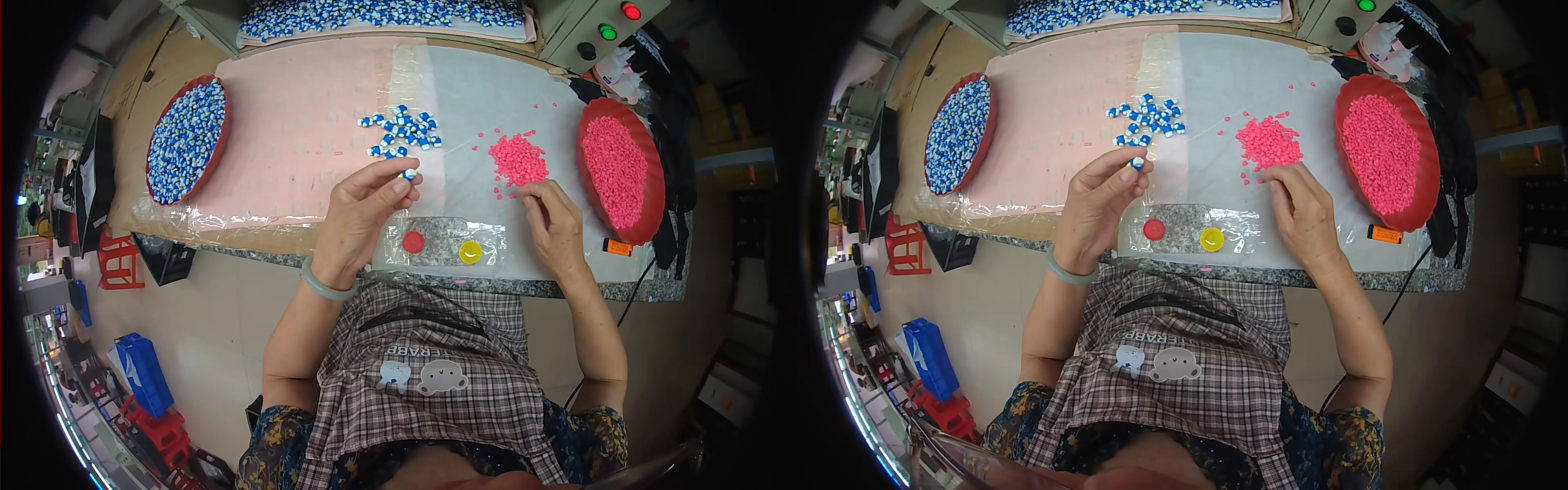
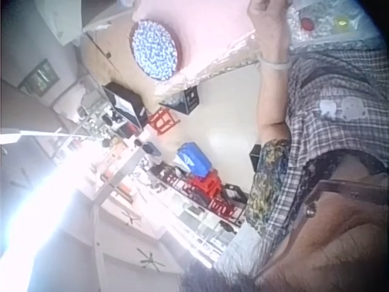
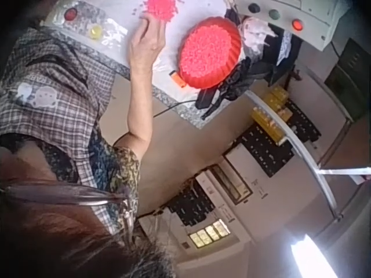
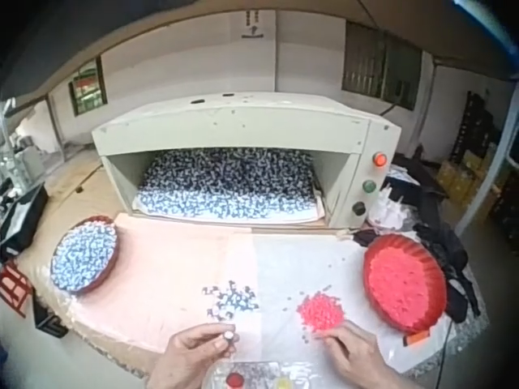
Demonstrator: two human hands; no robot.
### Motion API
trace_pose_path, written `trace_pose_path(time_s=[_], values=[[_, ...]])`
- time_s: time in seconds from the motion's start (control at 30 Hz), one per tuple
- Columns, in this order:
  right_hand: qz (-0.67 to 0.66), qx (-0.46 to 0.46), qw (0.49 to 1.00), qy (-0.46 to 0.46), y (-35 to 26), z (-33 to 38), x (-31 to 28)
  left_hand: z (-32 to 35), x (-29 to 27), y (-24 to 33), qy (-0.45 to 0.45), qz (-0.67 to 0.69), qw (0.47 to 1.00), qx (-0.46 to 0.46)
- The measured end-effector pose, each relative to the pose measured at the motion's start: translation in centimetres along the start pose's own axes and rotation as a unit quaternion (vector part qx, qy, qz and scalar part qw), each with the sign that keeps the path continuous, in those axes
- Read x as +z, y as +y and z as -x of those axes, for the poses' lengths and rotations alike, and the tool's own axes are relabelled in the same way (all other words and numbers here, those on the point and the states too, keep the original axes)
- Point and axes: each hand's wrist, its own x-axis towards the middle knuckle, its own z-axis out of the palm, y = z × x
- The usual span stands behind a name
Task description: Applying glue to small blue-and-white circular parts and attaching tiny pink plastic bits to them at a factory workstation.
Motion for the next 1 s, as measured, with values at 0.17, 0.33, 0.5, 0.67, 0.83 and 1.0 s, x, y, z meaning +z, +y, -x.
trace_pose_path(time_s=[0.17, 0.33, 0.5, 0.67, 0.83, 1.0], values=[[0.012, 0.006, 1.000, 0.003, 0.5, 0.5, 1.2, 1.3, 0.0, 0.5, -0.019, -0.020, 0.999, 0.029], [0.033, -0.004, 0.999, -0.008, -0.2, 0.1, 1.7, 2.5, 1.1, 0.7, 0.001, -0.094, 0.995, 0.021], [0.087, -0.014, 0.996, 0.000, 0.5, 0.0, 2.2, 3.5, 1.4, 0.5, -0.021, -0.071, 0.997, 0.004], [0.139, -0.008, 0.990, -0.008, 1.1, -0.3, 2.2, 5.1, 2.4, 0.4, -0.043, -0.108, 0.993, -0.002], [0.139, 0.008, 0.990, -0.019, 1.3, -0.6, 1.6, 6.8, 2.1, 0.2, -0.071, -0.104, 0.992, -0.026], [0.143, -0.010, 0.990, -0.021, 1.5, -0.4, 1.4, 9.7, -0.5, 0.3, -0.125, -0.054, 0.987, -0.085]])
